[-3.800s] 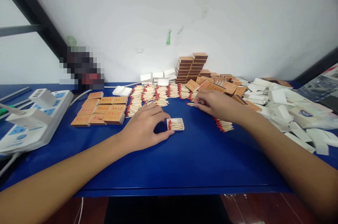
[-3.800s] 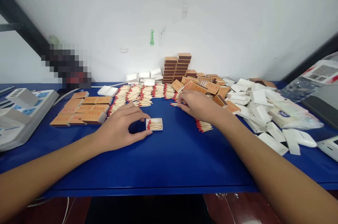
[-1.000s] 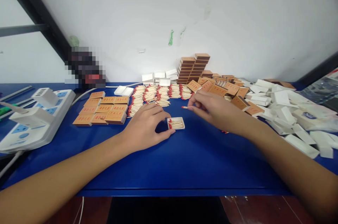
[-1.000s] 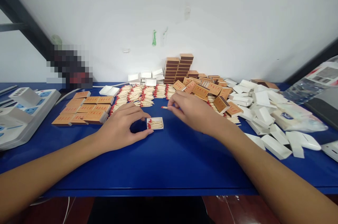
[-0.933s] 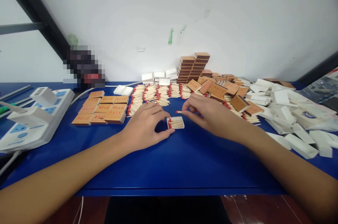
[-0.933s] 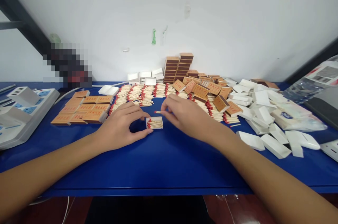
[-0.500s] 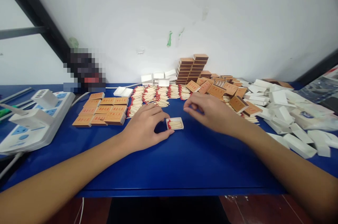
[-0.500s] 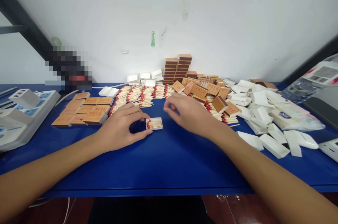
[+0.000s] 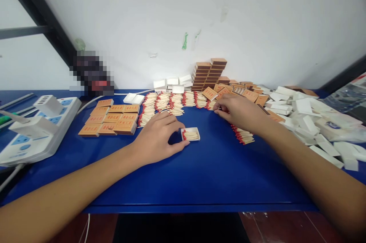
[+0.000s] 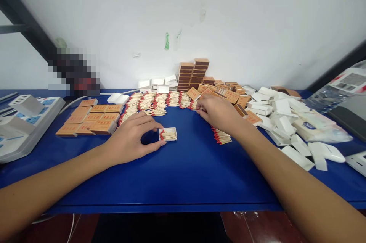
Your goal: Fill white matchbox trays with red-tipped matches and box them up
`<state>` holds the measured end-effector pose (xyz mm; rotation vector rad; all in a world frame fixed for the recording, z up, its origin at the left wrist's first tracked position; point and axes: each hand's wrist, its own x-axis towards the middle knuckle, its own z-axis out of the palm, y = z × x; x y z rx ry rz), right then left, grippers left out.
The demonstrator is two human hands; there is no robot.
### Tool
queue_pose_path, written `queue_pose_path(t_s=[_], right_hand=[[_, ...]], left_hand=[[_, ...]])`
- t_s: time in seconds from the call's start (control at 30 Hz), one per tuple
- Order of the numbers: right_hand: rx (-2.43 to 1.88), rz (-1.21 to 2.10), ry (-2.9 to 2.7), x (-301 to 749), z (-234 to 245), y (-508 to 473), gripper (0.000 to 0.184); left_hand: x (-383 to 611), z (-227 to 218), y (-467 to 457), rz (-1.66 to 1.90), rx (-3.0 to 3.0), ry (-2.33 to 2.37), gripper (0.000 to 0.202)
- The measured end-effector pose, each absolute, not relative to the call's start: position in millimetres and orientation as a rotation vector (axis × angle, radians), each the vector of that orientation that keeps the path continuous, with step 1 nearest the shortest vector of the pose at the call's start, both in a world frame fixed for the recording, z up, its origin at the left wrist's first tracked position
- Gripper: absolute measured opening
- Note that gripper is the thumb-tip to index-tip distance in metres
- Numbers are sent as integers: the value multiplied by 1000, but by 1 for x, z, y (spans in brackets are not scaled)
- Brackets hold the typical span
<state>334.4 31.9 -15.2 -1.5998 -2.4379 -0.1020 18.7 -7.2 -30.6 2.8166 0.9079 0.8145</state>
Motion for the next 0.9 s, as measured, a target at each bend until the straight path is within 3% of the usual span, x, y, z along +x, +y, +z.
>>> queue_pose_path(t_s=[0.9], right_hand=[[-1610,-120,-2418,348,-24,43,15]], left_hand=[[19,-32,-7,804,2826,911,29]])
